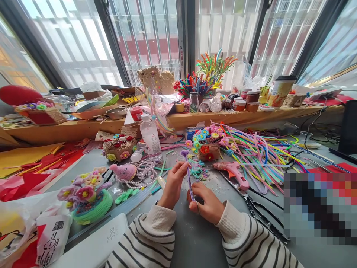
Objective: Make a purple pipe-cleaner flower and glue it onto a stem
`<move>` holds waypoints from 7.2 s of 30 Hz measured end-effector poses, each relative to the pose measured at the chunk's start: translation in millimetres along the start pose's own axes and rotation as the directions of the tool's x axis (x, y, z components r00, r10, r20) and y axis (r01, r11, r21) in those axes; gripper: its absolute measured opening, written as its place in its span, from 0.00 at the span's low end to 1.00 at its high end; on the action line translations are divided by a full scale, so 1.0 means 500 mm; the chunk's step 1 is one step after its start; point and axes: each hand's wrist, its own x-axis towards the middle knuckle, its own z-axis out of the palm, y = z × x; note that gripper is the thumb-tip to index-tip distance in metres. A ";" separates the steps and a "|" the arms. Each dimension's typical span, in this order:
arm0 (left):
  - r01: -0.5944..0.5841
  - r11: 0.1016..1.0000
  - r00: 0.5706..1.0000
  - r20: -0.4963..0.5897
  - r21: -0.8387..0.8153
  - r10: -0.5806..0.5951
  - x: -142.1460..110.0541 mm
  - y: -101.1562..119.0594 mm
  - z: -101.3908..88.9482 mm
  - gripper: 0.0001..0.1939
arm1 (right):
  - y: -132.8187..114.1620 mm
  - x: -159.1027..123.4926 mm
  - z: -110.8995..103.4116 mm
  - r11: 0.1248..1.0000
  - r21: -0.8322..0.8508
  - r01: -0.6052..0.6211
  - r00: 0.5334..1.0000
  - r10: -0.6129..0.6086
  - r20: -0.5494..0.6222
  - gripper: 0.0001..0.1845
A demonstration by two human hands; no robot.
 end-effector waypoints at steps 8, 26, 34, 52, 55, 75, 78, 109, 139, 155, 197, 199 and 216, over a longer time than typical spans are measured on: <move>0.042 0.999 0.999 0.033 0.026 -0.043 -0.006 0.008 0.005 0.06 | -0.008 0.005 -0.006 0.996 0.081 0.033 0.989 -0.044 0.138 0.40; -0.019 1.000 1.000 -0.006 -0.023 0.019 -0.001 0.000 0.004 0.05 | -0.001 0.003 -0.004 0.998 0.060 -0.017 0.998 0.020 -0.061 0.31; -0.031 0.999 0.998 -0.058 -0.032 0.029 -0.003 0.002 0.004 0.05 | 0.002 0.005 -0.002 0.997 0.055 -0.049 0.998 0.051 -0.039 0.33; -0.029 1.000 0.998 -0.047 -0.010 0.029 -0.002 -0.002 0.005 0.04 | -0.004 0.002 -0.003 0.996 0.076 -0.036 0.999 0.038 -0.021 0.33; -0.038 0.999 0.998 -0.048 -0.019 0.037 -0.001 -0.002 0.006 0.04 | -0.004 0.003 -0.004 0.995 0.089 -0.048 0.997 0.053 -0.054 0.30; -0.037 0.995 0.995 -0.098 -0.090 0.029 0.000 0.002 0.004 0.06 | 0.000 0.000 -0.001 0.993 0.098 -0.059 0.993 0.069 -0.099 0.28; -0.031 0.996 0.996 -0.091 -0.088 0.023 -0.001 0.002 0.004 0.06 | -0.001 -0.001 -0.001 0.994 0.098 -0.057 0.996 0.063 -0.060 0.33; -0.010 1.000 0.998 -0.059 -0.013 0.009 0.001 0.004 0.005 0.07 | -0.003 -0.001 -0.002 0.991 0.129 -0.025 0.998 0.017 0.063 0.37; -0.039 0.999 0.995 -0.090 -0.035 0.036 0.002 -0.004 -0.001 0.06 | 0.005 0.001 0.003 0.989 0.139 -0.058 0.989 0.076 -0.130 0.25; -0.010 0.999 1.000 -0.023 0.054 0.012 -0.004 0.001 0.003 0.06 | -0.005 0.000 0.003 0.996 0.091 -0.025 0.999 0.027 -0.021 0.35; -0.322 0.744 0.947 0.194 0.585 0.258 -0.031 0.012 0.027 0.06 | 0.016 0.004 -0.008 0.997 0.055 -0.047 0.941 0.063 -0.334 0.26; -0.342 0.717 0.939 0.213 0.607 0.269 -0.029 0.010 0.024 0.07 | 0.016 0.003 -0.007 0.997 0.068 -0.041 0.952 0.060 -0.301 0.28; -0.355 0.645 0.934 0.284 0.677 0.216 -0.030 0.008 0.017 0.07 | 0.018 0.005 -0.004 0.990 0.110 -0.093 0.983 0.109 -0.150 0.34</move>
